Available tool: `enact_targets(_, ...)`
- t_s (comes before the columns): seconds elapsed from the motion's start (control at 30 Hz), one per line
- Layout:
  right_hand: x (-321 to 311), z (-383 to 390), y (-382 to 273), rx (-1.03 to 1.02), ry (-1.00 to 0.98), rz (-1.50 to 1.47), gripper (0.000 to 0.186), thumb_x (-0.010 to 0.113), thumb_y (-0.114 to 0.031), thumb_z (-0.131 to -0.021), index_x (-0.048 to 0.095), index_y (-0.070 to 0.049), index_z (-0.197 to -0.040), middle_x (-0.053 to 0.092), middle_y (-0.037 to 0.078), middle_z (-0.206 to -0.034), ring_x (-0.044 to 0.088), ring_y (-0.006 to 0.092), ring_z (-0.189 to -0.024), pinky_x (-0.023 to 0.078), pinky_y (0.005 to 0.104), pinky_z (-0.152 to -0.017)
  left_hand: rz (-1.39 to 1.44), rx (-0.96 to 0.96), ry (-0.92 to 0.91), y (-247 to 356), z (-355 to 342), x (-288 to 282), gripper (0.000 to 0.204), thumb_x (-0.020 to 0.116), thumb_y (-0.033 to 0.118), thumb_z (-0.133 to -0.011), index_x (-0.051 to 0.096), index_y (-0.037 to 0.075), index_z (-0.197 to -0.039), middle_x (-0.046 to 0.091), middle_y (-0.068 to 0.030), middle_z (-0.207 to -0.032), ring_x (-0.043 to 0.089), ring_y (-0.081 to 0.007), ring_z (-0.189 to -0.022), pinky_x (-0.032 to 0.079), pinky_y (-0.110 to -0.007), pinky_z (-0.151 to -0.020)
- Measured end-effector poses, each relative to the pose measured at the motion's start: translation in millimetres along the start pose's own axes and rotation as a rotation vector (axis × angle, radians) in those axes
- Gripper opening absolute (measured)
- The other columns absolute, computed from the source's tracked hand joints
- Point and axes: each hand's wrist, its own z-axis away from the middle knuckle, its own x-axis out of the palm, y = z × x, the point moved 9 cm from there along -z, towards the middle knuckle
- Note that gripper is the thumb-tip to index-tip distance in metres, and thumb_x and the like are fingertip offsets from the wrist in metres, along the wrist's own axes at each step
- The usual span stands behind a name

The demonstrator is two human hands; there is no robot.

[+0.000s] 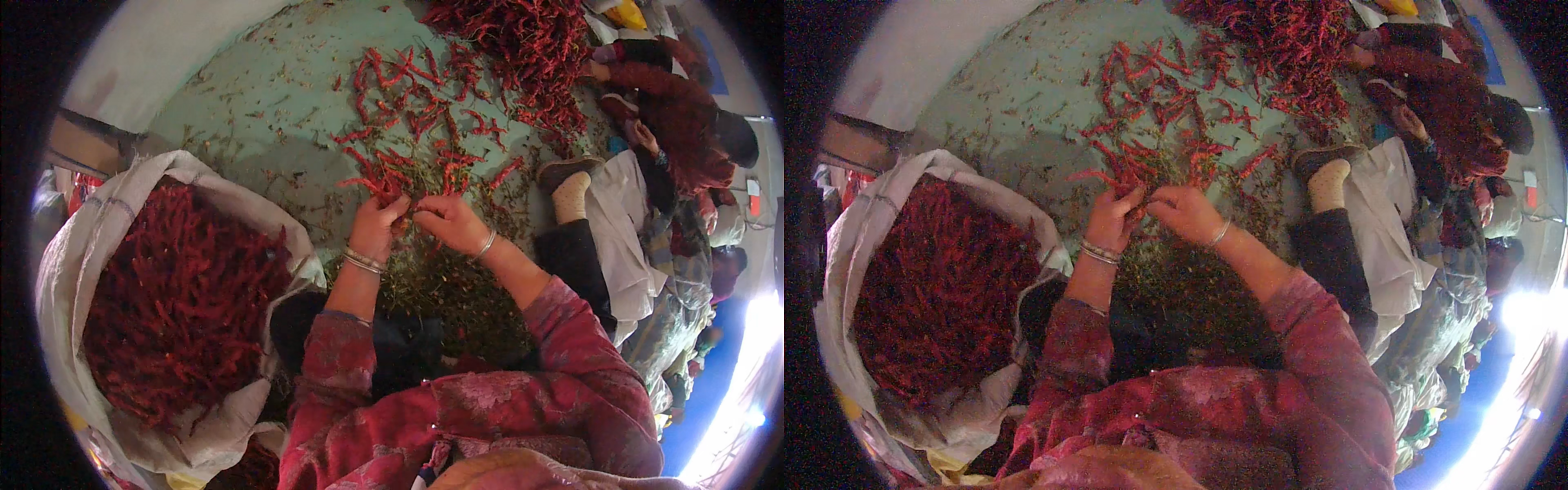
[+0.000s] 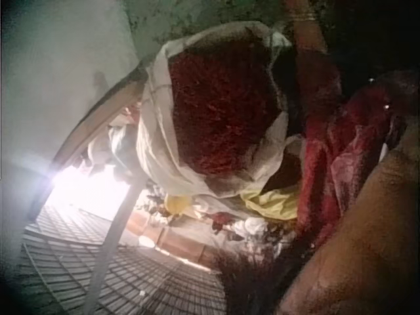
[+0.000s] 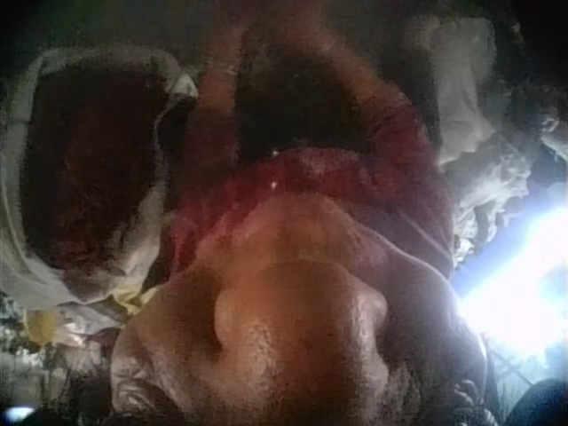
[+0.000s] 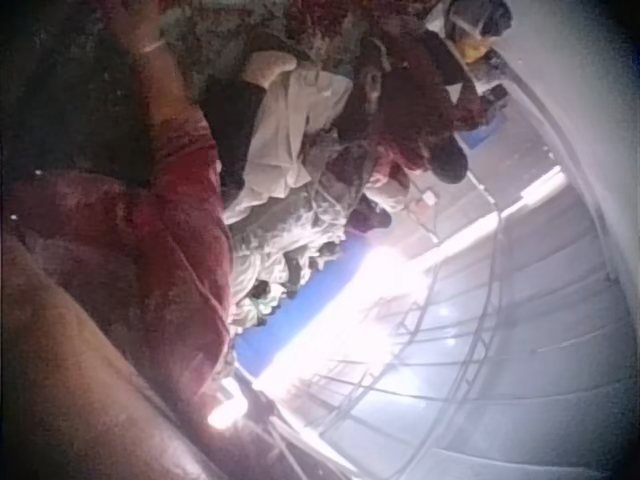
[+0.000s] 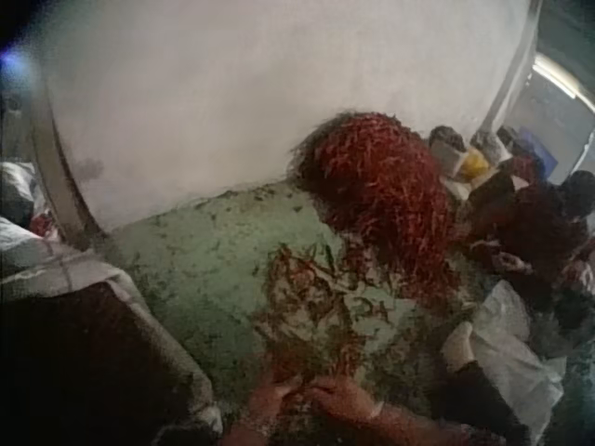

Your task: The person sits on the floor and removes stems from dried red chilies by hand. They place the processed chilies into a large sack and discard the stems onto the floor.

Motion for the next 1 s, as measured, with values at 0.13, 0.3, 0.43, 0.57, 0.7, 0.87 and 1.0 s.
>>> enact_targets(0.13,-4,-1,-17,-0.111,-0.159,0.082,0.019,0.053,-0.021,-0.083,0.058,-0.002,-0.085,0.056,0.010,-0.069,0.054,0.0162,-0.063,0.044,0.0318,-0.059,0.119,-0.115,0.000,-5,10,11,0.010,0.063,0.014,-0.079,0.055,0.008,-0.082,0.054,0.0017,-0.067,0.047,-0.0074,-0.049,0.035,-0.022,-0.041)
enact_targets(0.3,37,32,-71,-0.202,-0.697,-0.248,0.012,0.055,-0.011,-0.084,0.056,0.000,-0.079,0.054,0.006,-0.071,0.051,0.0100,-0.069,0.042,0.0275,-0.061,0.113,-0.074,0.084,-19,-9,-22,0.011,0.061,0.017,-0.081,0.054,0.009,-0.081,0.052,0.0025,-0.064,0.045,-0.0066,-0.047,0.033,-0.020,-0.040)
enact_targets(0.43,20,-3,-76,-0.194,-0.613,-0.125,0.015,0.060,-0.012,-0.081,0.057,-0.001,-0.091,0.057,0.004,-0.078,0.054,0.0095,-0.080,0.045,0.0276,-0.069,0.105,-0.010,0.084,0,2,-12,0.010,0.061,0.017,-0.081,0.055,0.009,-0.082,0.051,0.0028,-0.064,0.044,-0.0065,-0.046,0.032,-0.021,-0.041)
enact_targets(0.57,-136,-106,-2,0.022,0.271,0.442,0.046,0.068,-0.027,-0.074,0.054,-0.006,-0.112,0.058,0.011,-0.106,0.057,0.0199,-0.094,0.046,0.0314,-0.079,0.041,-0.092,0.067,-12,4,-4,0.012,0.062,0.011,-0.080,0.052,0.008,-0.085,0.051,0.0021,-0.064,0.042,-0.0067,-0.047,0.031,-0.022,-0.040)
enact_targets(0.7,-252,-174,86,0.099,0.781,0.744,0.074,0.063,-0.056,-0.068,0.049,-0.005,-0.120,0.050,0.022,-0.119,0.047,0.0338,-0.110,0.040,0.0421,-0.091,-0.022,-0.146,-0.007,-16,7,9,0.014,0.064,0.016,-0.079,0.054,0.007,-0.082,0.053,0.0009,-0.064,0.044,-0.0063,-0.047,0.033,-0.022,-0.040)
enact_targets(0.87,-220,-250,75,0.132,0.635,0.565,0.073,0.062,-0.058,-0.067,0.051,-0.008,-0.119,0.055,0.013,-0.116,0.053,0.0289,-0.105,0.041,0.0378,-0.089,-0.093,-0.185,0.048,-21,10,-1,0.015,0.064,0.019,-0.079,0.056,0.006,-0.077,0.053,0.0006,-0.064,0.046,-0.0064,-0.049,0.035,-0.020,-0.043)
enact_targets(1.0,-140,-250,16,-0.166,0.621,0.815,0.051,0.062,-0.043,-0.070,0.055,-0.013,-0.111,0.058,0.010,-0.108,0.055,0.0292,-0.099,0.045,0.0379,-0.084,-0.128,-0.199,0.013,-19,9,10,0.015,0.064,0.019,-0.079,0.057,0.006,-0.077,0.054,0.0011,-0.064,0.047,-0.0062,-0.051,0.035,-0.020,-0.044)
